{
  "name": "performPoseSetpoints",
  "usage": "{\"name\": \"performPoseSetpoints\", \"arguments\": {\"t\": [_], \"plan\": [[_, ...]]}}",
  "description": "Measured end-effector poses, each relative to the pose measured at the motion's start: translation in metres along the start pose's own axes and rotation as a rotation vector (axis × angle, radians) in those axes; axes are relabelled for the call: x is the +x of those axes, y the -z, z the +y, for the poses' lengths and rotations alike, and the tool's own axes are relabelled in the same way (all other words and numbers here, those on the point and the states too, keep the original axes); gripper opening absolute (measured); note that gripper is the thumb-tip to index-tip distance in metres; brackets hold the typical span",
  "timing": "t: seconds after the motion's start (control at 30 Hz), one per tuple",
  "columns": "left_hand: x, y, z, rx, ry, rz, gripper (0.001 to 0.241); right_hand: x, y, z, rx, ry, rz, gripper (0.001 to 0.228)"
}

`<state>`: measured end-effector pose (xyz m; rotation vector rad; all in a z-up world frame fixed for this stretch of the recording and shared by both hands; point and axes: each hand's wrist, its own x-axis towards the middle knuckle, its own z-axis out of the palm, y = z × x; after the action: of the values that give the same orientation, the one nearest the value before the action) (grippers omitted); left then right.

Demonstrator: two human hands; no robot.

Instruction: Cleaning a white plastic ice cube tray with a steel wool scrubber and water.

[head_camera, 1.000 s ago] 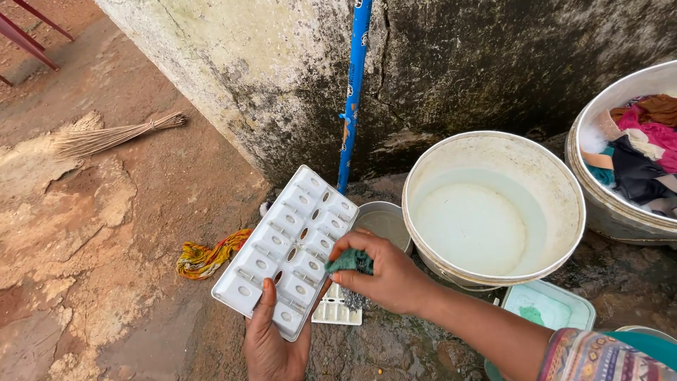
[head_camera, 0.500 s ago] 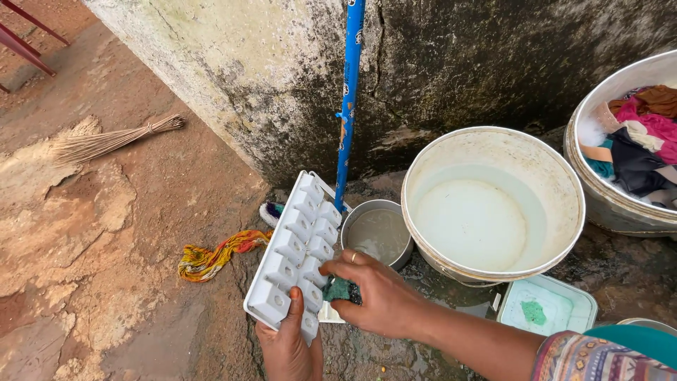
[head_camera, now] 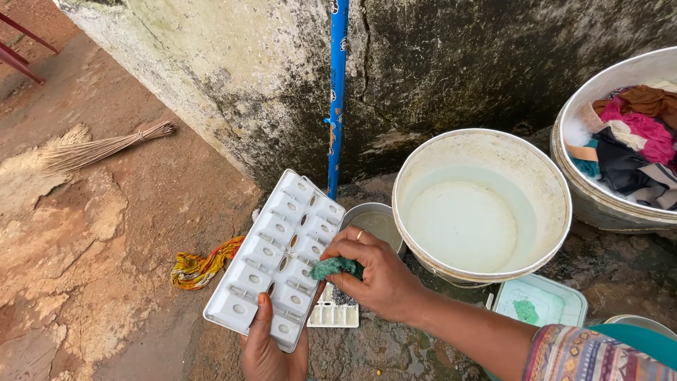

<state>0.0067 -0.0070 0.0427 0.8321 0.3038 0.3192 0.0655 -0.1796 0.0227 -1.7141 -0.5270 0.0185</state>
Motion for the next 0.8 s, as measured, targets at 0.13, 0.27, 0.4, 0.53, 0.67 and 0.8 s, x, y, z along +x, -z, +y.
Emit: {"name": "performPoseSetpoints", "arguments": {"t": [0.13, 0.27, 0.4, 0.53, 0.67, 0.8], "plan": [[-0.001, 0.007, -0.009, 0.013, -0.021, -0.036, 0.063, -0.003, -0.003, -0.007, -0.081, 0.138, 0.063, 0.024], [-0.004, 0.010, -0.019, 0.042, -0.038, -0.062, 0.061, -0.009, -0.009, -0.010, -0.206, 0.229, 0.131, 0.029], [-0.007, 0.009, -0.015, 0.032, -0.055, -0.063, 0.060, -0.015, -0.014, -0.010, -0.284, 0.290, 0.113, 0.036], [-0.004, 0.018, -0.019, 0.022, -0.054, -0.042, 0.059, -0.018, -0.018, -0.005, -0.311, 0.303, 0.054, 0.036], [-0.001, 0.031, -0.035, 0.176, -0.096, 0.004, 0.052, -0.013, -0.030, 0.003, -0.121, -0.012, 0.018, 0.028], [-0.002, 0.035, -0.046, 0.636, -0.373, -0.260, 0.041, -0.009, -0.036, 0.021, 0.493, -0.677, 0.100, 0.023]]}}
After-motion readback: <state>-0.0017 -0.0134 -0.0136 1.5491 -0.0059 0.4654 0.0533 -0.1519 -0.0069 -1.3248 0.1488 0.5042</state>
